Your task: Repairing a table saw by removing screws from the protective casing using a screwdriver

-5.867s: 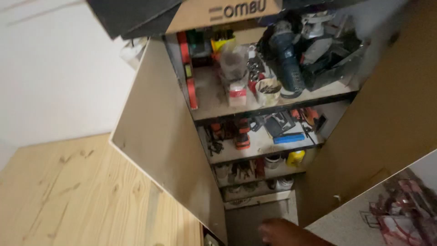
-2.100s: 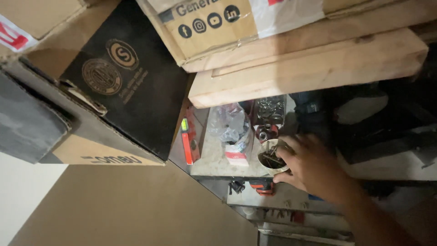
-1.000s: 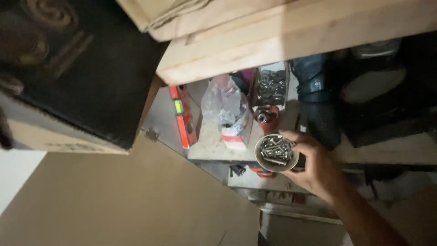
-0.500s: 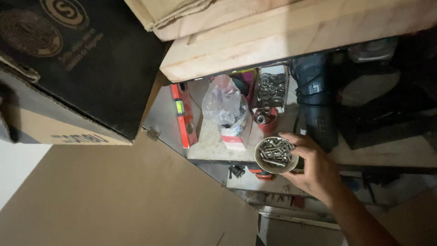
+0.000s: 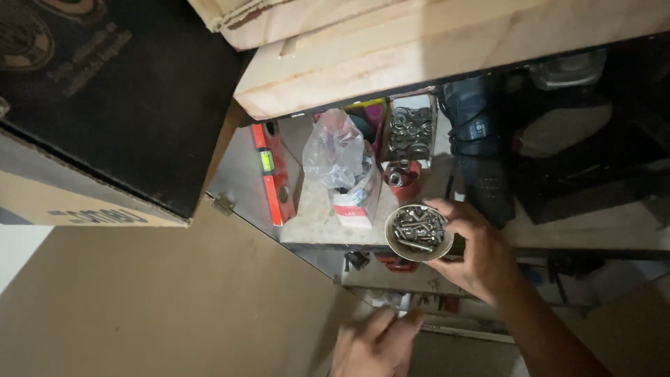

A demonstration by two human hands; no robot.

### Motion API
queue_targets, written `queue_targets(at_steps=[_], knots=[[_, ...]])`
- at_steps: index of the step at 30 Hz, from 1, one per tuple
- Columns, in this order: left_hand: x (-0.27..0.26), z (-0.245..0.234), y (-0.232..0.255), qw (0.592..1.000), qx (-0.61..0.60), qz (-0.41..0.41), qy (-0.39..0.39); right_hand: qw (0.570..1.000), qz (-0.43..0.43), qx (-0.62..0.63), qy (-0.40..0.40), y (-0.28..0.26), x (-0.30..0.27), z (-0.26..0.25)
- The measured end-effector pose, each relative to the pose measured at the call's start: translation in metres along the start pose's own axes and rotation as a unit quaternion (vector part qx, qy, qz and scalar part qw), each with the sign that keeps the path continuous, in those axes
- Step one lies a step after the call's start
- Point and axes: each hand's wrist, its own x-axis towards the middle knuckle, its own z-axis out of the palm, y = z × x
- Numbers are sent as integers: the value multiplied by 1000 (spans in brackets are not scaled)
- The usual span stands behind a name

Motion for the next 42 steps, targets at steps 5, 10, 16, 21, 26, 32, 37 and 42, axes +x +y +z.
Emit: queue_targets(at_steps=[5,10,16,21,26,32,37,42], knots=[[100,-31,17,976,180,119,-10,973,207,57,-86,-2,3,-1],[141,-8,6,895,306,0,-325,987,159,-29,-16,28,-36,14],[162,-15,19,843,308,-40,-439,987,154,-55,2,23,-35,13],[144,6,-13,886,320,-7,-335,985,173,7,-18,16,-23,8],[148,4,-17,879,308,-16,-363,980,196,-11,-19,0,-3,3],[158,-5,-8,871,280,-57,-400,989,144,-22,11,25,-35,18],[134,-2,-21,950,282,49,-126,963,181,-200,23,25,-52,26],[126,-40,-6,985,163,48,-3,943,296,-128,-80,5,-12,12]])
